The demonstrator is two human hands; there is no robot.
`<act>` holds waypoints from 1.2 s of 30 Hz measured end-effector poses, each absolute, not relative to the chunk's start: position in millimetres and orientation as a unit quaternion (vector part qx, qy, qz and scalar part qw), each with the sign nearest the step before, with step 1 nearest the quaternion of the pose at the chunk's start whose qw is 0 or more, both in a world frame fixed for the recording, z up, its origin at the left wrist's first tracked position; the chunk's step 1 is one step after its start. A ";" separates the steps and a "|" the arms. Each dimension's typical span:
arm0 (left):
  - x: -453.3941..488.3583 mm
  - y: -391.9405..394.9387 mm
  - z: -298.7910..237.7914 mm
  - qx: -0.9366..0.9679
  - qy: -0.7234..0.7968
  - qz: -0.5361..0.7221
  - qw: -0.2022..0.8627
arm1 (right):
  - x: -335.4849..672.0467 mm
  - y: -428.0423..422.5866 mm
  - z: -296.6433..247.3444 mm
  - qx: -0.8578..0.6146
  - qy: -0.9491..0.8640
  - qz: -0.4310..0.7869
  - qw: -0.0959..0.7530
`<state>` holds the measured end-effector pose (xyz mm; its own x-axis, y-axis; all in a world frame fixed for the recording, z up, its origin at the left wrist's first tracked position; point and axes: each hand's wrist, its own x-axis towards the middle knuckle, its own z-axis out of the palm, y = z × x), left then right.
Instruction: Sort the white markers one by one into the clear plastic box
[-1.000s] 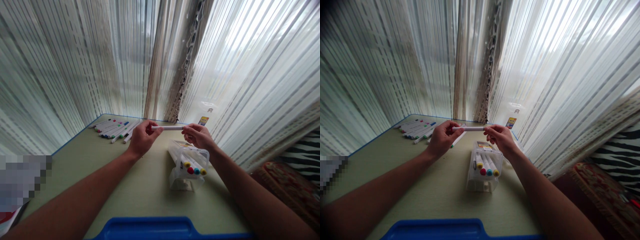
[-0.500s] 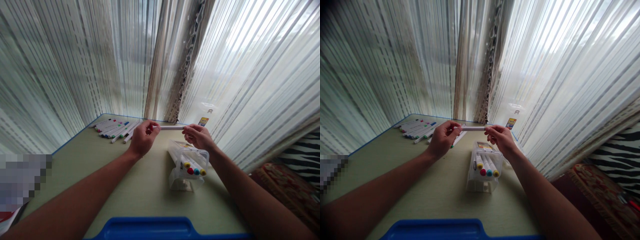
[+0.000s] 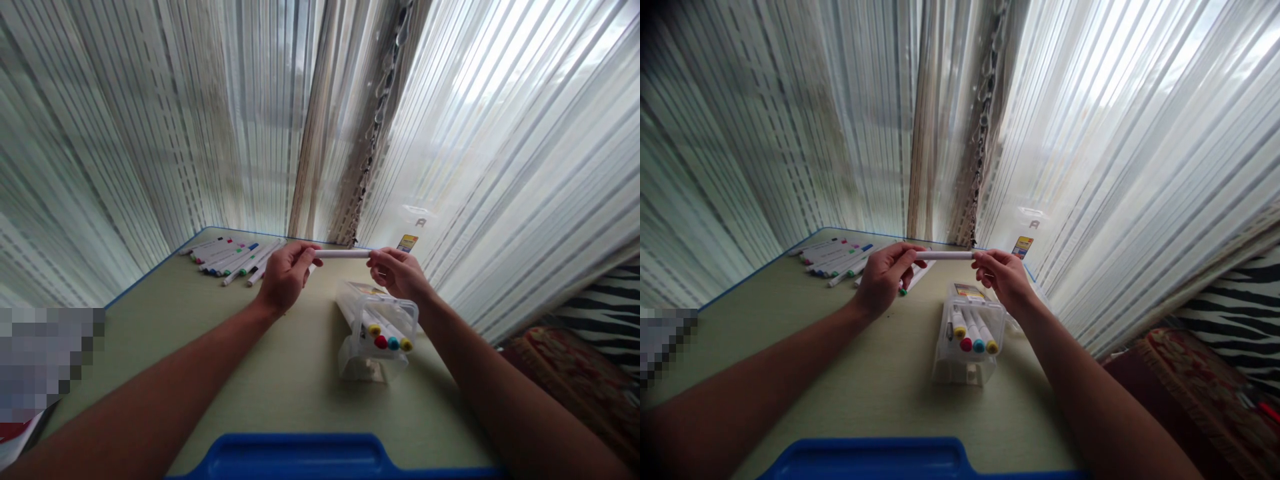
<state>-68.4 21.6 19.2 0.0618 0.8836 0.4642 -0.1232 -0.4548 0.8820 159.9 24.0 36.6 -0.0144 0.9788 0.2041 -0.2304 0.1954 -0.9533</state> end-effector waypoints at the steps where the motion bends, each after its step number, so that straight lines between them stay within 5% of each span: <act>1: -68.1 21.2 19.8 0.599 0.315 0.609 0.413 | 160.1 24.1 36.5 -0.374 -0.496 0.512 0.594; 36: -69.3 25.7 13.5 0.636 0.367 0.590 0.336 | 160.0 25.6 32.1 -0.372 -0.526 0.505 0.574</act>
<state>-69.3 25.7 13.5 0.0348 0.8630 0.5039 0.0697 -0.5051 0.8602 160.0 25.6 32.1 -0.0642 0.9716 0.2279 -0.1883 0.2124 -0.9589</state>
